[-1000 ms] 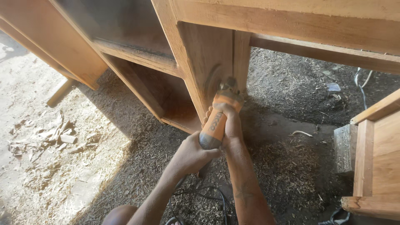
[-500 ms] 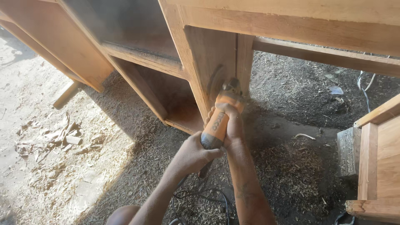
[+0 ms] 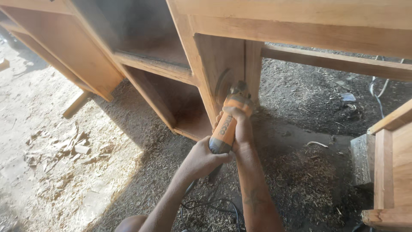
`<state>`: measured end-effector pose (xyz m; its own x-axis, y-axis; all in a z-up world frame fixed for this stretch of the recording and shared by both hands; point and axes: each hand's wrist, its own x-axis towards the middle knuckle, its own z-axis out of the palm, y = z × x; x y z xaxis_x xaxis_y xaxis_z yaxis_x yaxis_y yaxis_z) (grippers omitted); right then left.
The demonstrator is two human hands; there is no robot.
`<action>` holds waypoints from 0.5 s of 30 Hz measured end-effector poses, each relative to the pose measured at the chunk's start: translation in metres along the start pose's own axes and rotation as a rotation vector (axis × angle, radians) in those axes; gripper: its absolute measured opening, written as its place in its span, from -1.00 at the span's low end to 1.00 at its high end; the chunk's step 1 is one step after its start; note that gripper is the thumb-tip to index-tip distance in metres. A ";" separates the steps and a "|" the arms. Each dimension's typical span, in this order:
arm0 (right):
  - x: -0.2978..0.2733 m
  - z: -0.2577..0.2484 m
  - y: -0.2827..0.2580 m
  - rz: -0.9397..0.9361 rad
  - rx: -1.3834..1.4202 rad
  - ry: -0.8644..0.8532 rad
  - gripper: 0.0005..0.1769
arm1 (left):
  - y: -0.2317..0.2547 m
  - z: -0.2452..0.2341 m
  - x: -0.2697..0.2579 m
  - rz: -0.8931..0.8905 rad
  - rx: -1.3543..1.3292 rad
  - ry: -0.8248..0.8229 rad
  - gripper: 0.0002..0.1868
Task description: The person uses an electric sander to smooth the vertical edge of a wooden furniture frame. They move the sander up and down along the edge, generating wood dust and gradually refining the surface.
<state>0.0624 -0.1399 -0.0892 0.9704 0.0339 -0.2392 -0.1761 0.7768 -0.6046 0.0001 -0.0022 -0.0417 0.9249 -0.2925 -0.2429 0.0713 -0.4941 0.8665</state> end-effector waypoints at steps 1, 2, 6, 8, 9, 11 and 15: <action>-0.001 -0.002 0.001 0.019 0.012 0.019 -0.66 | 0.000 0.002 0.000 -0.038 0.018 -0.009 -0.39; -0.002 -0.004 0.002 0.038 0.023 0.037 -0.66 | -0.001 0.005 -0.001 -0.076 0.035 -0.018 -0.40; -0.002 0.002 -0.003 0.022 -0.017 0.013 -0.65 | 0.004 0.002 -0.002 -0.065 0.031 0.001 -0.37; -0.003 0.009 -0.007 0.011 -0.004 -0.021 -0.65 | 0.004 -0.002 -0.005 -0.071 0.023 0.025 -0.37; -0.004 0.013 -0.009 -0.002 0.007 -0.038 -0.65 | 0.005 -0.005 -0.005 -0.068 0.025 0.033 -0.36; -0.008 0.018 -0.010 -0.040 -0.011 -0.049 -0.64 | 0.007 -0.007 -0.005 -0.062 0.013 0.018 -0.35; -0.012 0.014 -0.006 -0.051 -0.067 0.043 -0.64 | 0.002 -0.003 -0.001 -0.058 -0.006 -0.020 -0.35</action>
<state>0.0546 -0.1360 -0.0720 0.9705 -0.0328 -0.2387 -0.1391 0.7328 -0.6661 0.0008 -0.0004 -0.0388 0.9115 -0.2800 -0.3013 0.1267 -0.5057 0.8533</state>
